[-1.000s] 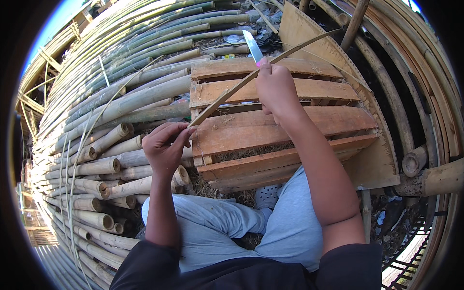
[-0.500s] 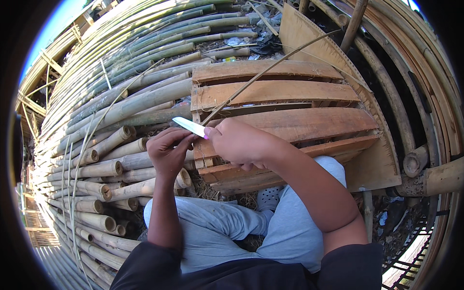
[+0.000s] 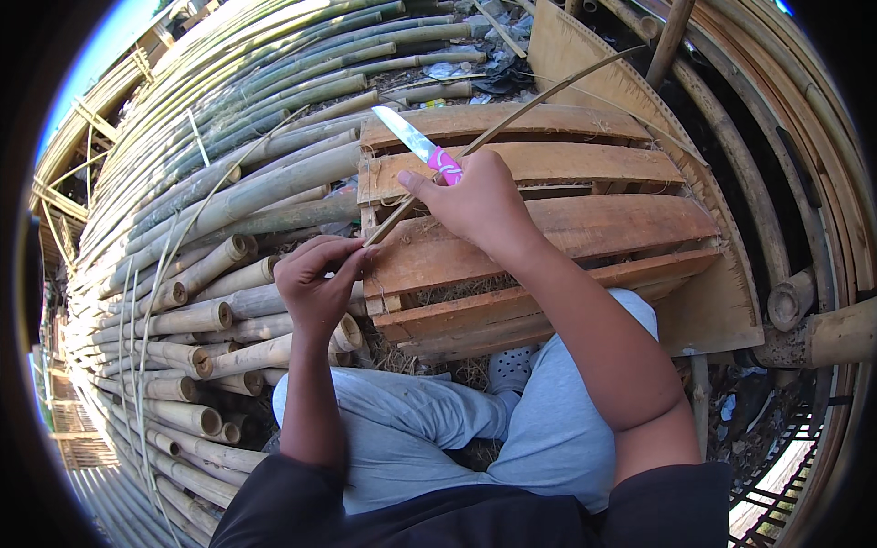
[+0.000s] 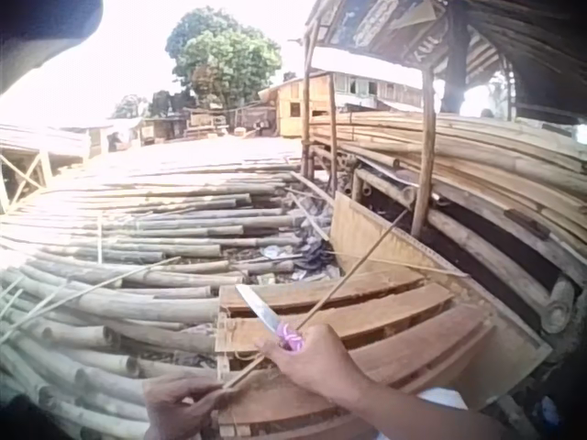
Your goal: Scraping and thinning a thin bamboo strip using a small knife while sitting in a workshop.
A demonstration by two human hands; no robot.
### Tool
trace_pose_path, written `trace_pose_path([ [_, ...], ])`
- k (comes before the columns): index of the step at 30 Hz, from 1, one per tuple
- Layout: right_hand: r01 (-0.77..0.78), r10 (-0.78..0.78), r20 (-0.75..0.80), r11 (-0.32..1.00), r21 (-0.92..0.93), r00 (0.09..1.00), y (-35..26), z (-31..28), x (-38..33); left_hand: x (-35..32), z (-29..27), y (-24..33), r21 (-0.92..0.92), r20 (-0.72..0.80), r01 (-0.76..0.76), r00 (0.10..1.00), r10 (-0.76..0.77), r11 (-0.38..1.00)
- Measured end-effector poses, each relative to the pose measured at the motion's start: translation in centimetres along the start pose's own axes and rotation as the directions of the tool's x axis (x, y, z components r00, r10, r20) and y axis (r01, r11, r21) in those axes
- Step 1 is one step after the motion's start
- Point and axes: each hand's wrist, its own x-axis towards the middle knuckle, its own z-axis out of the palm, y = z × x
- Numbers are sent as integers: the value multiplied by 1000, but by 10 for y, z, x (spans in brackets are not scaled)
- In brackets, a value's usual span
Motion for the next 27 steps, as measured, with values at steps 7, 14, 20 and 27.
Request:
trace_pose_path([
  [7, -215, 192, 116, 947, 240, 975, -5, -4, -2, 0, -1, 1, 13, 18, -24, 1000, 24, 1000],
  [14, -263, 153, 275, 867, 423, 949, 0, -18, 5, -1, 2, 5, -12, -3, 50, 999, -50, 999],
  [20, -226, -5, 376, 794, 565, 927, 5, -18, 6, -1, 1, 4, -67, -30, 163, 986, -165, 984],
  [27, -232, -103, 418, 702, 674, 903, 9, -15, 9, 0, -4, 7, -125, -78, 137, 986, -148, 983],
])
